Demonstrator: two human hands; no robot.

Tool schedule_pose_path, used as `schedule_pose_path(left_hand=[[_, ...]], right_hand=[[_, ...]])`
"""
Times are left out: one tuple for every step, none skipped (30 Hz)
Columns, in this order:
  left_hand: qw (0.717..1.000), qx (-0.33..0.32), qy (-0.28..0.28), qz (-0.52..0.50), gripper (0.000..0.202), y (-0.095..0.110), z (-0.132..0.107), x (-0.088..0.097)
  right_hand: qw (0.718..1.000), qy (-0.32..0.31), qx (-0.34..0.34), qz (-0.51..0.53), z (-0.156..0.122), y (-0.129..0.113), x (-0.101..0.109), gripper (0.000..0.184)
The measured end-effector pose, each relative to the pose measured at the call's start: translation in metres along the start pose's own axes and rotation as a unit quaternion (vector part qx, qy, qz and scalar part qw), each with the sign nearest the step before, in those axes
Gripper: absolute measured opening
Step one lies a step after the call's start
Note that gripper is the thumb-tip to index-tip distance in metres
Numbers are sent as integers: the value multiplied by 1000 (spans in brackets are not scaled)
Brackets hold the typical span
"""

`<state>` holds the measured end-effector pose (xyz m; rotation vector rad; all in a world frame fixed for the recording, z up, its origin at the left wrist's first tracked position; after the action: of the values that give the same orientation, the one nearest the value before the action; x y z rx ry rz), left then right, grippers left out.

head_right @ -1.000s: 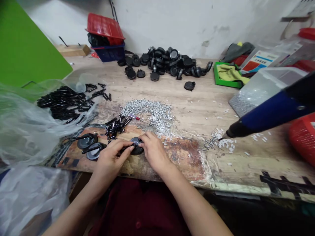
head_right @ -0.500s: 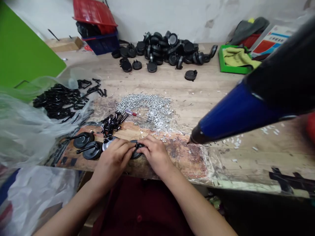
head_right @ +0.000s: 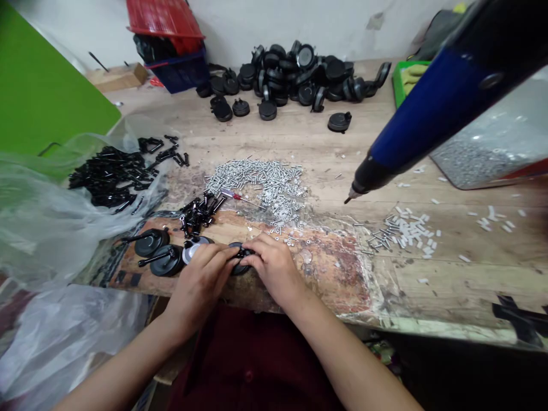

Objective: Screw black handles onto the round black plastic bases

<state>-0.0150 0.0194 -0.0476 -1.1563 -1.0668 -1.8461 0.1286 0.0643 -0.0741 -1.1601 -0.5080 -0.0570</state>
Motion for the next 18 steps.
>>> schedule_pose_path(left_hand=[[1000,3,-7,-6,19,-1,0,0],[1000,1,-17,-8,19,-2,0,1],[1000,-7,-26,-7,18,-2,0,2],[999,-18,-35,-2,17,-1,1,2],[999,-29,-43,9,17,0,2,2],[997,-43,-51,28,18,2,3,3],[995,-61,-58,51,19,5,4,2],[992,-80,-64,77,20,8,5,2],[988,-98,-67,102,21,10,5,1],[983,-114,-68,124,22,13,6,0],[980,-124,-67,140,23,14,6,-1],[979,-125,-64,147,24,14,6,-2],[981,-118,-59,145,24,14,6,-2],[984,-104,-53,133,23,13,6,-1],[990,-85,-44,106,23,11,6,0],[995,-61,-29,67,22,9,6,1],[999,-30,-7,16,21,7,6,4],[999,6,19,-42,19,5,5,7]], right_hand=[[1000,2,2,2,0,0,0,16],[1000,4,4,3,-1,0,0,16],[1000,5,5,2,-1,0,0,16],[1000,2,6,-1,-1,-1,0,15],[1000,-1,5,-5,-1,-2,0,14],[1000,-5,5,-10,0,-3,0,14],[1000,-10,4,-17,0,-4,0,14],[1000,-13,4,-24,0,-5,0,14],[999,-16,5,-30,0,-5,-1,15],[999,-17,6,-33,1,-6,-2,16],[999,-19,8,-34,1,-6,-3,16],[999,-21,9,-33,1,-6,-3,16],[999,-24,9,-30,0,-7,-4,16],[999,-30,8,-28,0,-7,-4,16],[999,-35,6,-31,-2,-9,-3,17],[999,-33,6,-37,-3,-11,0,19],[999,-23,5,-45,-6,-15,3,22],[999,-3,6,-51,-9,-19,9,25]])
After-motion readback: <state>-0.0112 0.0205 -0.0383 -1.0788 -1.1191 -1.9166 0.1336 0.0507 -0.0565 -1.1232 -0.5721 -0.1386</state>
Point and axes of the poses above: each hand's wrist, its own z-axis towards the middle knuckle, its own x-axis out of the back of the hand, y = z × x, the point moved 3 cm from there along z, towards the middle knuckle, and after that the axes turned 1 degree about -x, right-handed, at the moved point
